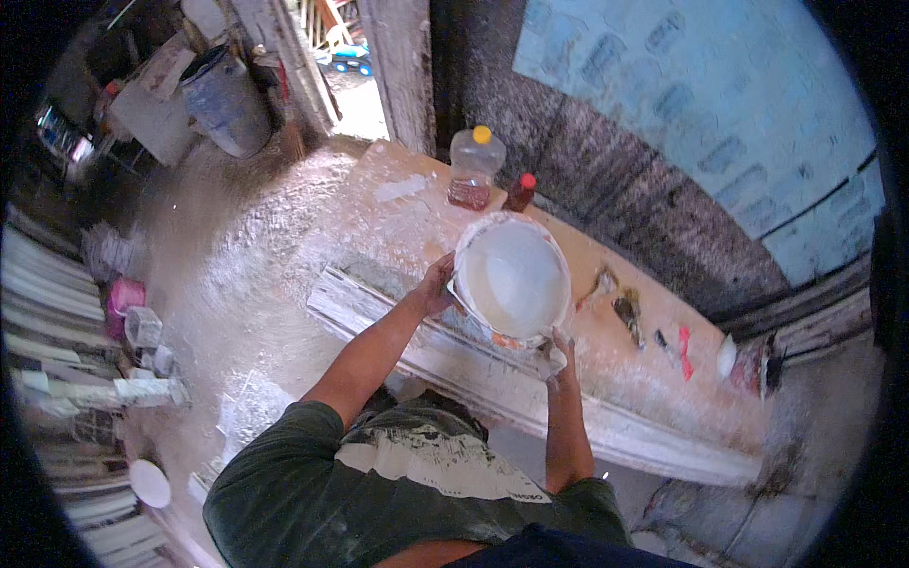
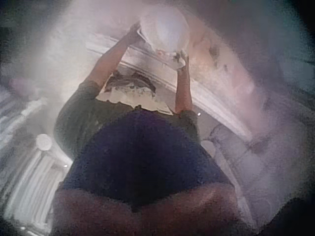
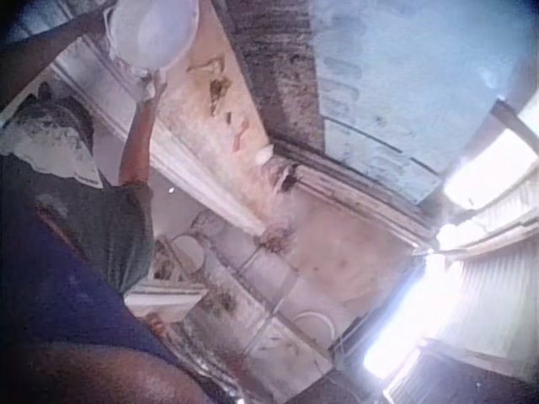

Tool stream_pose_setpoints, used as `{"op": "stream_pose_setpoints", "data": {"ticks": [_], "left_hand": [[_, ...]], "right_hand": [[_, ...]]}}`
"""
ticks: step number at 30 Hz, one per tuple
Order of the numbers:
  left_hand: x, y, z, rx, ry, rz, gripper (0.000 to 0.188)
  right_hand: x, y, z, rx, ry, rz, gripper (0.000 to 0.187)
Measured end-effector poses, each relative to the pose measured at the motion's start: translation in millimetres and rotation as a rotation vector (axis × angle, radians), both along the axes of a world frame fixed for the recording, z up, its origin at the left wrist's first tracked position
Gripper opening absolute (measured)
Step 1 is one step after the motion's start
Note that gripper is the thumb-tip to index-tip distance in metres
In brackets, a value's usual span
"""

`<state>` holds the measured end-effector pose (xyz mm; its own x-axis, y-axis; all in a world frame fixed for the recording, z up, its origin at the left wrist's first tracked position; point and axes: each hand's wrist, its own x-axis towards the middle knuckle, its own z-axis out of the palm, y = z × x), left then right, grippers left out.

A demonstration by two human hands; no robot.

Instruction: The person applies a white filler paste to a long curved wooden frame using a cloth and hands. They repeatedly dip the cloth into a bucket of filler, spread it along the frame's grooves, and smooth the surface.

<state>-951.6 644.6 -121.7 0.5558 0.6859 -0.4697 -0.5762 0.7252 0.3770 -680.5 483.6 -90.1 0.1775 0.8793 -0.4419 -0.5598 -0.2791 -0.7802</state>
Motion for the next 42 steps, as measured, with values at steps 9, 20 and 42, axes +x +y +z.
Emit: {"op": "stream_pose_setpoints", "data": {"ticks": [9,20,42], "left_hand": [[-172.6,-32.5,35.2,0.366,0.165,0.280,0.050],[-337.5,-233.5,-7.9,0.109,0.306,0.985,0.047],[-169.1,-113.9,-56.6,0.474,2.096,0.396,0.072]], "right_hand": [[-11.8,24.7,-45.3,0.079,-0.253,-0.304,0.039],[-155.7,-25.9,-48.4,0.488,-1.402,0.620,0.039],[-360.7,145.0,-123.0,1.211,-1.529,1.400,0.028]]}}
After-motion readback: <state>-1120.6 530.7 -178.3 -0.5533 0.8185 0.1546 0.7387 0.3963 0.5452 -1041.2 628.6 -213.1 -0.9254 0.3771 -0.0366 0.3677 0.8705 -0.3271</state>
